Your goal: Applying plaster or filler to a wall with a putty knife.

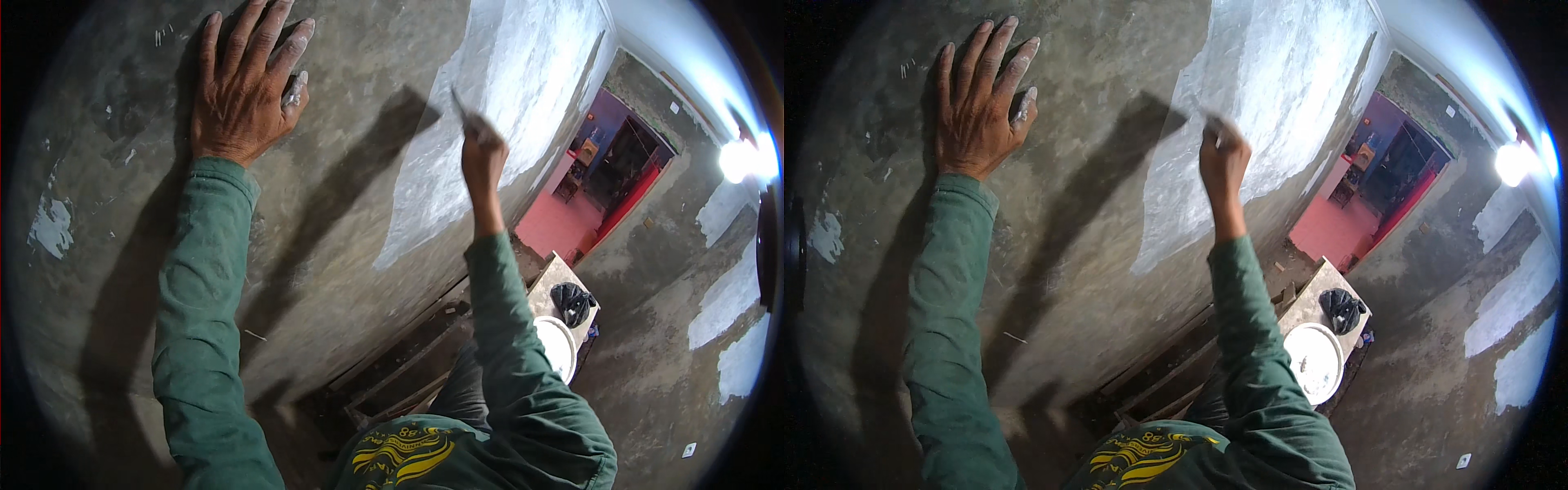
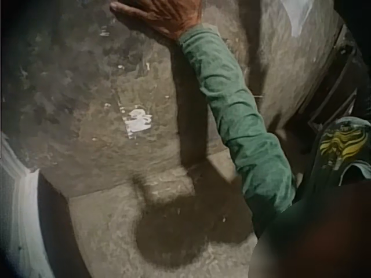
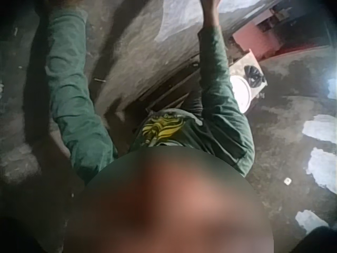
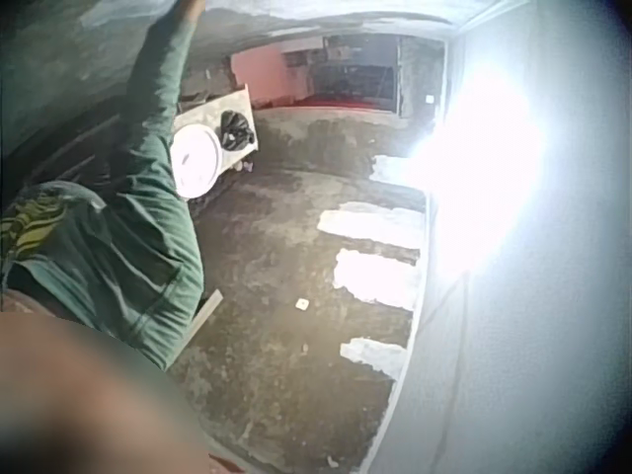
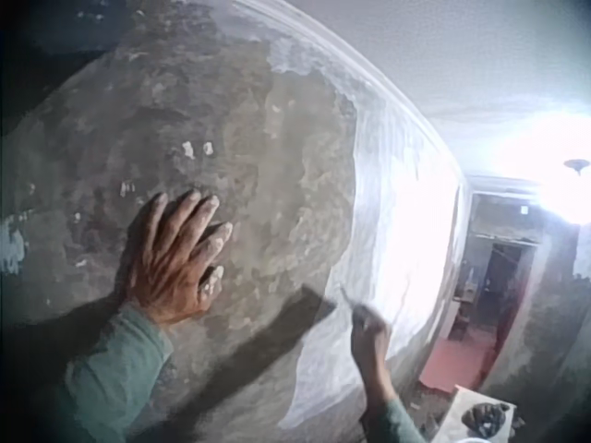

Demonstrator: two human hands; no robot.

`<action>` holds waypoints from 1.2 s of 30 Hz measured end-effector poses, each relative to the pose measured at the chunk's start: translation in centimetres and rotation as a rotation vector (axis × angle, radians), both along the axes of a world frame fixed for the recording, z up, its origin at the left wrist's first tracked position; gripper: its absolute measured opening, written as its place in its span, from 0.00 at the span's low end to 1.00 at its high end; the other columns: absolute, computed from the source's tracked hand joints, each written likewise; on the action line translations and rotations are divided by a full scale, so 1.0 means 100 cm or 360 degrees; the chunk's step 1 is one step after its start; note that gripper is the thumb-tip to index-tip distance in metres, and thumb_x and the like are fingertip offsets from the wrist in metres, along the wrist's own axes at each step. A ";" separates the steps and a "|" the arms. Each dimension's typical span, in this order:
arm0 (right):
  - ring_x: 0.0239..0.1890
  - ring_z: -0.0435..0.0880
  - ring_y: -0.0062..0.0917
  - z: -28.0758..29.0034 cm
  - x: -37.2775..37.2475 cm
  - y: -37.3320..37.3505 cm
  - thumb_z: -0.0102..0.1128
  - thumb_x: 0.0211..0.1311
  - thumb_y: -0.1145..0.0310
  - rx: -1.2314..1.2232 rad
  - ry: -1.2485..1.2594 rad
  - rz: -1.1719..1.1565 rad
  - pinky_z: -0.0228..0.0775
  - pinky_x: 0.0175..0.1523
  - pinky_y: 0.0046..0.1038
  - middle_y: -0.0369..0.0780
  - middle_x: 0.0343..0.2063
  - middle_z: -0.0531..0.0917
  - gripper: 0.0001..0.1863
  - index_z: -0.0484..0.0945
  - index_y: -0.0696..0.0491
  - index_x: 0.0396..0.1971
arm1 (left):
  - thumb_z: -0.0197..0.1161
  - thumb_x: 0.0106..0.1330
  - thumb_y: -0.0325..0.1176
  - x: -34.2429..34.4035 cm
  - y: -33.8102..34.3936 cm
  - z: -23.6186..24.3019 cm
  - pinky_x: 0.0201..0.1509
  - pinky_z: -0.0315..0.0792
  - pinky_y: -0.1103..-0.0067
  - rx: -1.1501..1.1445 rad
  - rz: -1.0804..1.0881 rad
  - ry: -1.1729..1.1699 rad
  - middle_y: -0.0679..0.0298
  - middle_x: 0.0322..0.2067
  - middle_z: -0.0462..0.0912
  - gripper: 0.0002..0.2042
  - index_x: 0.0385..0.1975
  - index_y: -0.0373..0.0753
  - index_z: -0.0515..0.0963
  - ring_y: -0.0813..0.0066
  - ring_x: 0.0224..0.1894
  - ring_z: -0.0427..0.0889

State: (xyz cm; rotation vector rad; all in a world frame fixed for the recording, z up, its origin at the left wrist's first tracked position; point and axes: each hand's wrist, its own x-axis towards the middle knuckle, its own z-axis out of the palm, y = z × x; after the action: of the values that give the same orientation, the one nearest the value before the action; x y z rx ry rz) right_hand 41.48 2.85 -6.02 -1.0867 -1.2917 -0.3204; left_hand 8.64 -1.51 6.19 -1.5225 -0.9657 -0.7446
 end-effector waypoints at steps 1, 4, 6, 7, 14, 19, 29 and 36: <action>0.41 0.89 0.46 0.021 0.011 0.013 0.58 0.65 0.77 0.0125 -0.0010 -0.0059 0.79 0.47 0.35 0.50 0.37 0.88 0.11 0.87 0.57 0.44 | 0.62 0.67 0.49 0.004 -0.001 0.002 0.82 0.47 0.54 -0.0003 -0.0011 -0.0016 0.75 0.76 0.57 0.31 0.72 0.65 0.64 0.69 0.79 0.54; 0.51 0.86 0.44 0.040 0.009 0.038 0.60 0.62 0.78 0.0152 -0.0090 -0.0090 0.75 0.57 0.38 0.49 0.47 0.87 0.17 0.86 0.53 0.50 | 0.64 0.67 0.48 0.000 0.002 0.000 0.82 0.48 0.54 -0.0009 -0.0041 0.0002 0.75 0.76 0.57 0.32 0.72 0.65 0.65 0.69 0.79 0.54; 0.57 0.82 0.42 0.011 0.009 0.062 0.60 0.62 0.76 0.0290 -0.0280 -0.0214 0.71 0.62 0.41 0.44 0.54 0.86 0.22 0.84 0.47 0.56 | 0.64 0.67 0.48 0.006 0.007 0.002 0.82 0.48 0.54 0.0018 -0.0072 0.0001 0.75 0.76 0.57 0.32 0.72 0.65 0.65 0.69 0.79 0.54; 0.56 0.83 0.41 -0.005 -0.002 0.064 0.60 0.62 0.75 0.0393 -0.0352 -0.0280 0.71 0.60 0.40 0.43 0.54 0.86 0.23 0.83 0.47 0.58 | 0.64 0.66 0.47 0.007 0.010 0.000 0.82 0.49 0.54 0.0029 -0.0091 0.0006 0.75 0.76 0.57 0.32 0.72 0.65 0.65 0.68 0.79 0.54; 0.53 0.85 0.35 -0.126 -0.023 -0.003 0.60 0.60 0.77 -0.0234 -0.0518 0.0013 0.73 0.58 0.35 0.43 0.52 0.87 0.21 0.86 0.47 0.53 | 0.64 0.67 0.48 -0.006 0.002 0.004 0.81 0.48 0.53 0.0061 0.0021 0.0062 0.74 0.77 0.57 0.31 0.72 0.64 0.65 0.68 0.79 0.54; 0.30 0.86 0.25 -0.114 0.051 0.024 0.61 0.62 0.70 -0.0548 0.0795 0.0447 0.78 0.36 0.30 0.43 0.30 0.89 0.12 0.86 0.62 0.41 | 0.64 0.67 0.47 0.008 0.007 0.001 0.82 0.47 0.53 0.0020 -0.0112 -0.0010 0.72 0.77 0.57 0.32 0.73 0.63 0.64 0.68 0.79 0.53; 0.25 0.72 0.17 0.037 0.051 0.064 0.59 0.61 0.70 -0.0005 0.0716 0.0969 0.67 0.29 0.28 0.33 0.20 0.77 0.11 0.78 0.60 0.22 | 0.64 0.63 0.47 0.012 -0.021 0.011 0.81 0.45 0.51 -0.0059 -0.0057 0.0044 0.57 0.71 0.66 0.26 0.61 0.47 0.78 0.58 0.77 0.56; 0.35 0.87 0.49 0.029 -0.002 0.034 0.59 0.61 0.68 0.0008 0.0015 0.0226 0.77 0.45 0.39 0.56 0.31 0.86 0.13 0.87 0.59 0.40 | 0.66 0.62 0.46 0.013 -0.016 0.010 0.81 0.45 0.51 0.0005 -0.0062 0.0045 0.56 0.72 0.65 0.27 0.61 0.46 0.77 0.58 0.77 0.56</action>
State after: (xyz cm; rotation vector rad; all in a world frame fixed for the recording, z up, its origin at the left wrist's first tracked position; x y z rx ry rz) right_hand 41.24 6.21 -3.14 -0.9852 -1.3512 -0.2114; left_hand 9.95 -3.15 7.19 -1.5487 -0.9161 -0.7500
